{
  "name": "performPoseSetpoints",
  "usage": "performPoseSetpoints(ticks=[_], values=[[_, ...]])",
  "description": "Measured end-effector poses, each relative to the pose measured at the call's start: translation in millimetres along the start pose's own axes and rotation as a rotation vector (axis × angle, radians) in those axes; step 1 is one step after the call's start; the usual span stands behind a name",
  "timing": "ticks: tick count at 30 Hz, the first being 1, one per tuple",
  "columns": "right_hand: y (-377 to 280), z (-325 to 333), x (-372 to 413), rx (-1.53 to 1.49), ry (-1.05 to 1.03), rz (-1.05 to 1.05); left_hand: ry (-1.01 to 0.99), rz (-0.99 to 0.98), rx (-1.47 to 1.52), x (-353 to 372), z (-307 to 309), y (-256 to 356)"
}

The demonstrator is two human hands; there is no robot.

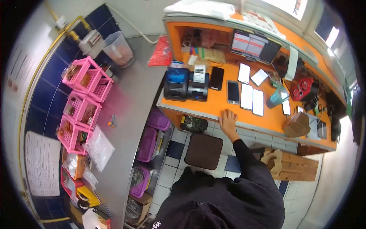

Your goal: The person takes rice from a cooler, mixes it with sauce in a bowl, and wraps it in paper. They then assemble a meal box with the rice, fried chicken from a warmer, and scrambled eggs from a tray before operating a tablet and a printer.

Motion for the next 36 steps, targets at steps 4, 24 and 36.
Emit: performPoseSetpoints(ticks=[4,24,36], values=[[-96.2,11.3,33.6,-0.193,0.08,0.044,0.009,0.068,0.12,-13.7,0.7,-53.8],[-658.9,35.2,-239.3,-1.106,0.251,0.68,0.806,-0.22,0.171,-7.4,70.3,-284.4],[-598.0,-91.0,-468.1,-1.204,0.5,0.121,0.237,0.524,0.8,-19.5,23.8,-245.7]])
Point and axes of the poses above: each hand's wrist, its own x-axis away from the middle knuckle, its own z-axis out of the back of the hand, y = z × x, the point moved 7 cm from there along -x, towards the middle knuckle, and after that the axes turned 14 degrees about z, right-handed, at the moved point
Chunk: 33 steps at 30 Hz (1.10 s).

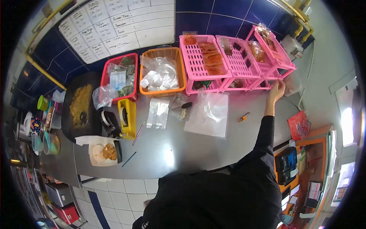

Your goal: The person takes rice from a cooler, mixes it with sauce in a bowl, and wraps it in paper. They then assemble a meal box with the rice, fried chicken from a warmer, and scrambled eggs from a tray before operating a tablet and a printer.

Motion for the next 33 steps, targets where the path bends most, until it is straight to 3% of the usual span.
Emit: performPoseSetpoints(ticks=[3,8,14,17,18,20,22,24,25,27,28,29,33], values=[[70.1,11.5,15.5,-0.141,0.114,-0.234,-0.053,0.101,0.123,7.0,-13.4,14.4],[126.0,6.2,37.3,-0.12,-0.026,-0.412,-0.095,0.176,0.306,16.0,-18.3,48.2],[162.7,-11.6,-0.2,-0.06,-0.049,-0.066,-0.096,0.238,0.473,28.6,-21.8,75.5],[160.3,-23.5,-10.9,0.021,-0.088,-0.209,-0.13,0.276,0.551,30.3,-31.1,71.9],[157.1,-26.7,-9.1,0.059,-0.089,-0.191,-0.224,0.291,0.66,32.6,-39.6,73.4],[132.9,-34.1,-0.5,0.142,-0.14,0.05,-0.442,0.377,0.924,39.0,-59.0,75.9],[105.4,-39.7,7.2,0.263,-0.202,0.285,-0.155,0.31,0.28,36.1,-54.5,83.0],[77.3,-42.0,13.1,0.419,-0.277,0.512,-0.047,0.394,0.145,30.0,-61.5,80.3],[79.0,-41.9,13.4,0.407,-0.276,0.501,-0.319,0.384,0.406,33.2,-75.6,90.9],[83.4,-43.5,16.5,0.378,-0.276,0.48,-0.886,0.553,0.872,42.2,-102.3,99.7],[80.9,-42.7,16.7,0.344,-0.263,0.445,-0.39,0.326,0.606,30.2,-73.4,95.8],[75.6,-42.1,18.0,0.306,-0.25,0.412,-0.241,0.289,0.51,25.5,-66.9,93.2],[74.5,-33.0,39.4,0.106,0.036,0.184,-0.157,0.231,0.525,31.9,-58.0,96.7]])
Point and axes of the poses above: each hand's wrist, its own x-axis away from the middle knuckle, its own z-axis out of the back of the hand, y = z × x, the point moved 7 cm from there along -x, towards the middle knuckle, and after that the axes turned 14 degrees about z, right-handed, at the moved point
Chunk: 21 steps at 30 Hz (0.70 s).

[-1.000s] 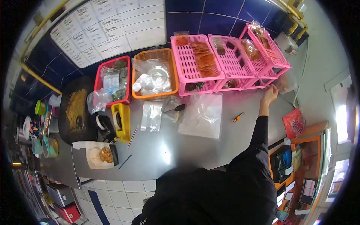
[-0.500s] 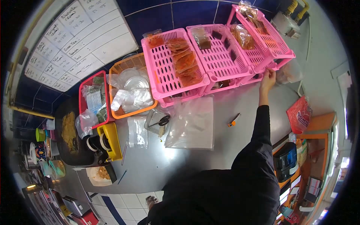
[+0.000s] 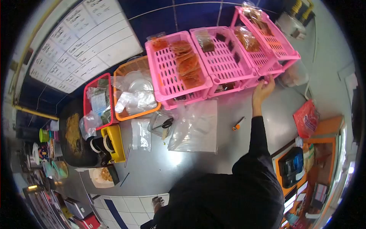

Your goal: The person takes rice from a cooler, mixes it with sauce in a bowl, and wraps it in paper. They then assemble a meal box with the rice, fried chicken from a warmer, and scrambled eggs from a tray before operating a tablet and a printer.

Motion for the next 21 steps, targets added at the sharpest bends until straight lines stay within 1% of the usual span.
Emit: performPoseSetpoints(ticks=[1,3,6,8,9,10,12,13,14,16,17,18,19,20,21], values=[[-21.2,-2.9,1.0,0.01,-0.018,0.026,0.01,-0.013,0.012,2.8,1.2,-2.7],[-94.8,-15.8,-10.2,0.024,-0.057,0.074,0.026,-0.023,0.034,7.4,4.3,-11.3],[-181.1,-97.0,-19.1,-0.24,-0.404,0.425,0.103,0.03,0.03,21.8,14.1,-26.5],[-218.3,-169.8,-12.4,-0.352,-0.587,0.536,0.127,0.055,0.028,29.5,16.6,-35.8],[-230.6,-210.1,-5.3,-0.248,-0.66,0.601,0.128,0.054,0.016,32.6,16.4,-39.4],[-241.4,-248.8,2.6,-0.146,-0.731,0.666,0.119,0.013,-0.005,35.3,16.3,-42.4],[-266.7,-312.3,6.4,-0.083,-0.795,0.723,0.106,-0.068,-0.045,39.8,17.1,-51.3],[-268.8,-346.1,12.8,0.001,-0.795,0.753,0.107,0.088,0.276,42.6,16.4,-68.7],[-265.5,-371.4,20.3,0.08,-0.793,0.783,0.142,0.015,0.229,44.6,17.4,-68.6],[-271.4,-402.3,27.9,0.252,-1.033,0.853,0.235,-0.101,0.155,28.4,36.2,-82.6],[-281.8,-399.0,27.4,0.278,-1.034,0.926,0.477,-0.43,-0.222,31.5,48.8,-75.7],[-278.0,-410.6,31.0,0.353,-1.149,0.828,0.883,-0.691,-0.585,46.4,57.4,-73.1],[-282.9,-409.8,32.2,0.361,-1.14,0.871,0.936,-0.603,-0.15,52.7,73.3,-67.5],[-288.9,-402.4,26.5,0.265,-1.078,0.93,0.894,-0.553,0.17,63.0,94.5,-69.6],[-310.7,-384.8,13.3,0.3,-1.174,0.852,0.922,-0.455,0.307,70.8,116.0,-55.0]])
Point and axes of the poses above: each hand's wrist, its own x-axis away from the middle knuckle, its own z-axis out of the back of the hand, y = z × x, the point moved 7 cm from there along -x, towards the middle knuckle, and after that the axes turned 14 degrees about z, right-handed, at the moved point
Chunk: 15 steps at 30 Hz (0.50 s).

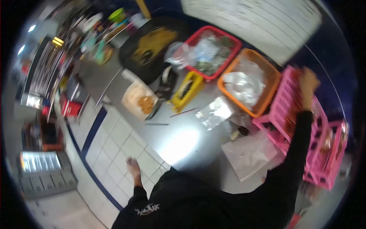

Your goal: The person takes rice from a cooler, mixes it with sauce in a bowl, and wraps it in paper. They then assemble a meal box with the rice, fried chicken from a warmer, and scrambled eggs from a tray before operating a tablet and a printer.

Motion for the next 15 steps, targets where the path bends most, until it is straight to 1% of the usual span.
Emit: performPoseSetpoints(ticks=[1,2,3,4,5,6,7,8,9,10,11,12,13,14,15], values=[[-9.5,32.6,14.2,-0.033,0.416,0.086,0.021,-0.043,0.202,12.0,18.0,70.2],[-28.9,70.7,20.4,-0.047,0.41,0.087,0.037,-0.13,0.199,9.4,28.9,123.8],[-40.1,89.9,22.7,-0.126,0.395,0.159,0.076,-0.248,0.219,-10.4,27.1,141.7],[-55.9,115.9,33.3,-0.372,0.553,0.234,0.115,-0.367,0.235,-29.9,24.8,158.5],[-84.3,147.6,41.7,-0.531,0.459,0.265,0.093,-0.418,0.207,-20.2,29.0,232.4],[-121.6,179.4,53.0,-0.681,0.358,0.291,0.093,-0.548,0.118,-25.5,25.8,277.3],[-155.5,197.2,61.8,-0.854,0.329,0.341,0.087,-0.68,0.03,-30.5,19.1,316.4],[-190.0,213.0,70.7,-1.023,0.295,0.386,0.068,-0.756,-0.012,-32.2,12.5,352.3],[-229.6,226.9,79.5,-1.027,0.209,0.421,0.045,-0.833,-0.053,-37.1,1.1,380.1],[-274.2,236.8,89.3,-1.176,0.161,0.484,0.049,-0.991,-0.176,-48.7,-20.4,396.9],[-318.6,245.8,96.8,-1.178,0.199,0.669,0.049,-1.148,-0.299,-56.8,-42.4,408.1],[-363.2,245.7,102.8,-1.31,0.063,0.623,-0.063,-1.187,-0.408,-61.0,-56.8,423.3],[-403.9,238.8,107.4,-1.432,0.039,0.628,-0.176,-1.231,-0.518,-60.6,-63.2,445.4],[-444.3,244.2,108.2,-1.319,0.162,0.765,-0.289,-1.283,-0.628,-63.5,-75.3,462.2],[-480.9,244.4,106.0,-1.222,0.176,0.76,-0.358,-1.251,-0.617,-72.0,-85.0,469.4]])
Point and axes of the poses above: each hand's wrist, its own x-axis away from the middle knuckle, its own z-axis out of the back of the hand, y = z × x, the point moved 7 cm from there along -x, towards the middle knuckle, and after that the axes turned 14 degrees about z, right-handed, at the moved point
